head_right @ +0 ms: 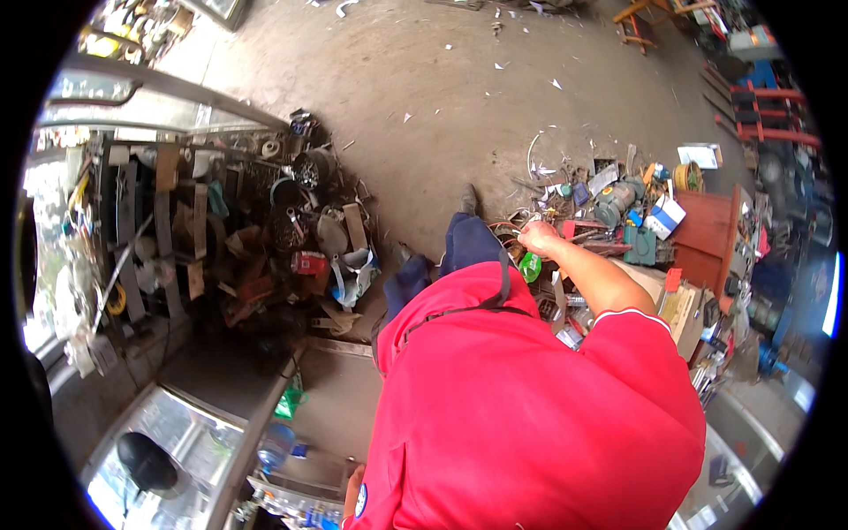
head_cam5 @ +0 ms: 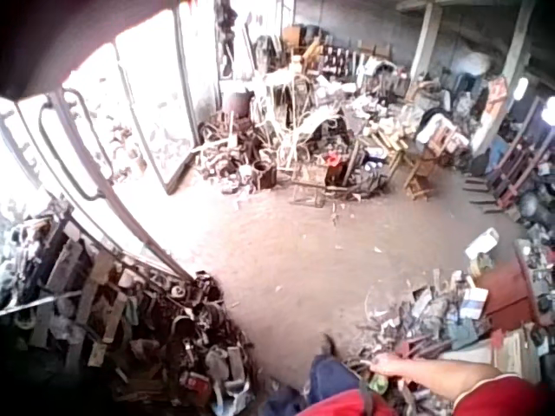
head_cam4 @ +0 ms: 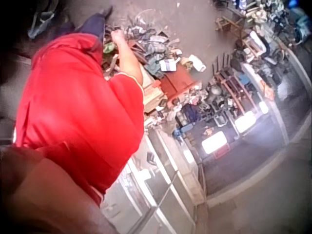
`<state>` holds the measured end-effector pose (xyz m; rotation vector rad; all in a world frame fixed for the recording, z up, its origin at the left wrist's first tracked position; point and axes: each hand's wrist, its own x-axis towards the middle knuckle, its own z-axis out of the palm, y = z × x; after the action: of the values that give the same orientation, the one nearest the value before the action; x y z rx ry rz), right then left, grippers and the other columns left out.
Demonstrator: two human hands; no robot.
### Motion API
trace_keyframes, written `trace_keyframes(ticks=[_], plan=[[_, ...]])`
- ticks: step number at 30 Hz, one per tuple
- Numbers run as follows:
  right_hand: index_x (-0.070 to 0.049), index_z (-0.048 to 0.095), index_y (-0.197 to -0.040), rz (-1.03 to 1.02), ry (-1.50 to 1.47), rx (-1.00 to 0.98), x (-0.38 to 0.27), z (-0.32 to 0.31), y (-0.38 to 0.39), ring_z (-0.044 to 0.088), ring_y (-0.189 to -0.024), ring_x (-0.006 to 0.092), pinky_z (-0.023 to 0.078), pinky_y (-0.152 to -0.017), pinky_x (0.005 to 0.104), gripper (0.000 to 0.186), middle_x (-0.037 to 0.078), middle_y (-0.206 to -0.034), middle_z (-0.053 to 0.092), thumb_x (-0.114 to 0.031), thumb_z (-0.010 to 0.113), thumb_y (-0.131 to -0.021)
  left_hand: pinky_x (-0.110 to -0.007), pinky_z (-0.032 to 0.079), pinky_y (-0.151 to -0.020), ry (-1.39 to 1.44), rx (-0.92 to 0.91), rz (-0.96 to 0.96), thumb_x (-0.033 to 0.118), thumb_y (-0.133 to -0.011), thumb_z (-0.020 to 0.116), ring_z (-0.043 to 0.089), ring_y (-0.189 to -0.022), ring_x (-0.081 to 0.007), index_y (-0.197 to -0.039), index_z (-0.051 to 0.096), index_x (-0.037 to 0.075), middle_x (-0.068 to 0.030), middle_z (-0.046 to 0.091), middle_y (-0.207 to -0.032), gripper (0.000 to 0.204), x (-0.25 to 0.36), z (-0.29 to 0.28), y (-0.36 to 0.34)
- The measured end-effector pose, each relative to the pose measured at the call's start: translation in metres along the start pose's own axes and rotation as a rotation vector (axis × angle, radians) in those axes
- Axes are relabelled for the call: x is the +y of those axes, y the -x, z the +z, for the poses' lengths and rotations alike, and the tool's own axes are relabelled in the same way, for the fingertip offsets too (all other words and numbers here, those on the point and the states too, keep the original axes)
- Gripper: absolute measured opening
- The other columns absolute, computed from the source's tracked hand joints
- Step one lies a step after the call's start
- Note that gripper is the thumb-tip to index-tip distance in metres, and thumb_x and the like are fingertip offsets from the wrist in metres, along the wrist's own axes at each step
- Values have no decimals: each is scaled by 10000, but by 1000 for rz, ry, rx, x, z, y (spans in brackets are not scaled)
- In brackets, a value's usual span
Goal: The person walks through a cluttered workshop, plugs in a bench grinder, and sharpens a metal strip against the grinding wheel. They repeatedly reposition the strip to grind different edges.
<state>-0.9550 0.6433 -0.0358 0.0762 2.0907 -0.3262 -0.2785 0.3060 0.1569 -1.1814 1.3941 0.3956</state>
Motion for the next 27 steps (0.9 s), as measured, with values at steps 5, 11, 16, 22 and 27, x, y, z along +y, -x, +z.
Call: trace_keyframes(ticks=[5,11,16,22,27], plan=[[-36,620,-888,-62,-164,74,45,-1,-28,593,-622,170,481,-607,317,213,68,-726,627,-207,589,-763,-424,439,-842,-29,47,326,388,-805,528,555,-1001,-366,-984,622,3,-233,596,-1002,435,105,-125,-70],[-17,600,-858,-193,-281,145,25,-73,-45,595,-606,186,475,-566,331,218,93,-706,619,-214,571,-770,-417,455,-838,65,247,555,416,-805,541,578,-990,-367,-1026,616,-9,-246,615,-987,484,264,-238,-38],[-39,585,-944,-57,-582,193,31,-111,-56,586,-606,168,472,-589,314,221,71,-691,616,-207,600,-801,-414,456,-832,83,165,646,402,-802,547,583,-976,-361,-1014,621,-5,-236,621,-979,465,345,-254,-23],[-32,632,-881,70,-569,271,67,-127,-41,642,-695,227,497,-672,349,260,123,-769,655,-257,580,-762,-411,458,-825,-62,99,716,385,-797,554,589,-960,-353,-1001,627,1,-223,628,-969,441,429,-326,-17],[-45,630,-677,108,-597,373,100,-97,-32,614,-670,287,471,-640,402,230,141,-659,612,-254,551,-729,-408,459,-819,-272,104,772,371,-794,560,595,-946,-347,-989,633,5,-213,634,-961,421,522,-423,-21]])
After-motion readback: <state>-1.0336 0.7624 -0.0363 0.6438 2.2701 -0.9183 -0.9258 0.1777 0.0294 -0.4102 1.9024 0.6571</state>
